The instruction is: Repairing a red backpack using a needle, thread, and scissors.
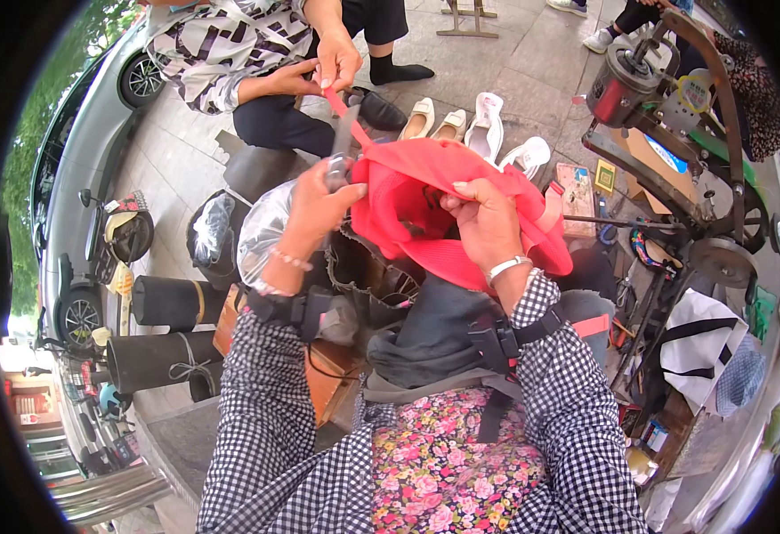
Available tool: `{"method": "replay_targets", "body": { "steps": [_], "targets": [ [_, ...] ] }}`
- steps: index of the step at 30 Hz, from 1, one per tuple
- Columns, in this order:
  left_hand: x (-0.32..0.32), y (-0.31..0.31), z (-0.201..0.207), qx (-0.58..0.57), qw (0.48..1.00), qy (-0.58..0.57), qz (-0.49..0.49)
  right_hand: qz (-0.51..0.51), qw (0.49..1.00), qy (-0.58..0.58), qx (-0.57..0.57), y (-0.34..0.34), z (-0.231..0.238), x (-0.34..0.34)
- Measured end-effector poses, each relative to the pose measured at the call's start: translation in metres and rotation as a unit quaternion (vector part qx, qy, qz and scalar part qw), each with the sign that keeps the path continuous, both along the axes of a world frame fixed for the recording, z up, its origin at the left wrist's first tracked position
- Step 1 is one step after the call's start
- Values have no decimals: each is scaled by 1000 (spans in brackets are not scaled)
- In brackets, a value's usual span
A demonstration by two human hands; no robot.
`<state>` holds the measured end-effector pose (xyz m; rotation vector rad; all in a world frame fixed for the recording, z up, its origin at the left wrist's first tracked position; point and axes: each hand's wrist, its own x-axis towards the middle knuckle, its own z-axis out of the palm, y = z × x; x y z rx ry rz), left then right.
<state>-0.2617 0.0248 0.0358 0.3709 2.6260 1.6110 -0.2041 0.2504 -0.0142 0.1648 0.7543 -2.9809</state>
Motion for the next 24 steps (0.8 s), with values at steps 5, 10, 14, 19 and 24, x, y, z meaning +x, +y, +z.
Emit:
{"method": "replay_targets", "body": {
  "steps": [5, 10, 14, 19, 24],
  "targets": [
    [-2, 41, -7, 226, 958, -127, 120, -53, 980, 43, 185, 5, 13, 6],
    [-5, 45, -9, 366, 904, -54, 214, -19, 989, -44, -142, -23, 3, 8],
    [-10, 51, -25, 390, 898, -50, 196, -52, 970, -68, -226, -20, -1, -10],
    [-17, 68, -16, 448, 883, -43, 133, -48, 975, -49, -211, -39, 7, -36],
    [-25, 59, -20, 396, 914, -2, 85, 51, 984, -112, -126, -44, 24, -66]
  ]
}}
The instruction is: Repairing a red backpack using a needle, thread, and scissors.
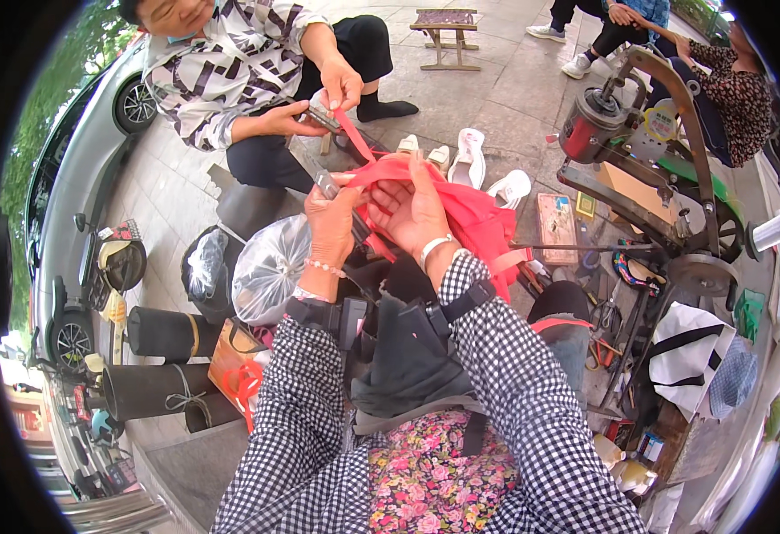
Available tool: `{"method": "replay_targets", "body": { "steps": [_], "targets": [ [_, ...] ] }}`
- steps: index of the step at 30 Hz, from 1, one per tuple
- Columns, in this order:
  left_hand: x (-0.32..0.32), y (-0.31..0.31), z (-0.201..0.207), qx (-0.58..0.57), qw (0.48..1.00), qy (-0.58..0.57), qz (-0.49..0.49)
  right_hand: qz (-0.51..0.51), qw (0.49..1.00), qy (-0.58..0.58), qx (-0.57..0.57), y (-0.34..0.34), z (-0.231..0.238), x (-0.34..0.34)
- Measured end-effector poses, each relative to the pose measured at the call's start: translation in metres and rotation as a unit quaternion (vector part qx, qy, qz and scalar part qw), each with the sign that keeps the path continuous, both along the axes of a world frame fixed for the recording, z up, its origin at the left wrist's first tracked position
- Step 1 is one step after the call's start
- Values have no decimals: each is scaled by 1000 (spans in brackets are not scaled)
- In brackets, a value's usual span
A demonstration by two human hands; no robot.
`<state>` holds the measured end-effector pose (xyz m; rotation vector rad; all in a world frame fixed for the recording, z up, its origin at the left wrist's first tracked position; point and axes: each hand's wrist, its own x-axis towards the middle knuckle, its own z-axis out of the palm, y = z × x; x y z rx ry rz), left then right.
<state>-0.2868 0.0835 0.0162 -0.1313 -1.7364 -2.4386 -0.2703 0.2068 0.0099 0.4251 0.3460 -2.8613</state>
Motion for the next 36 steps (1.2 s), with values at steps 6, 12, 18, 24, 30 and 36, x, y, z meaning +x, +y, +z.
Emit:
{"method": "replay_targets", "body": {
  "steps": [6, 12, 18, 24, 30, 36],
  "targets": [
    [-2, -12, -5, -114, 992, 11, -54, -69, 996, 3, 51, 8, -23, -28],
    [19, -34, -16, -306, 948, -85, 26, -135, 984, 51, 105, -24, -42, -1],
    [31, -43, 7, -557, 794, 241, 31, -134, 984, 71, 91, -32, -43, 6],
    [17, -41, 24, -634, 757, 150, -49, -157, 981, 65, 97, -35, -36, 8],
    [11, -43, 25, -686, 711, 146, -56, -145, 979, 76, 119, -37, -37, 9],
    [10, -46, 34, -733, 665, 116, -89, -156, 975, 78, 140, -37, -37, 10]
  ]
}}
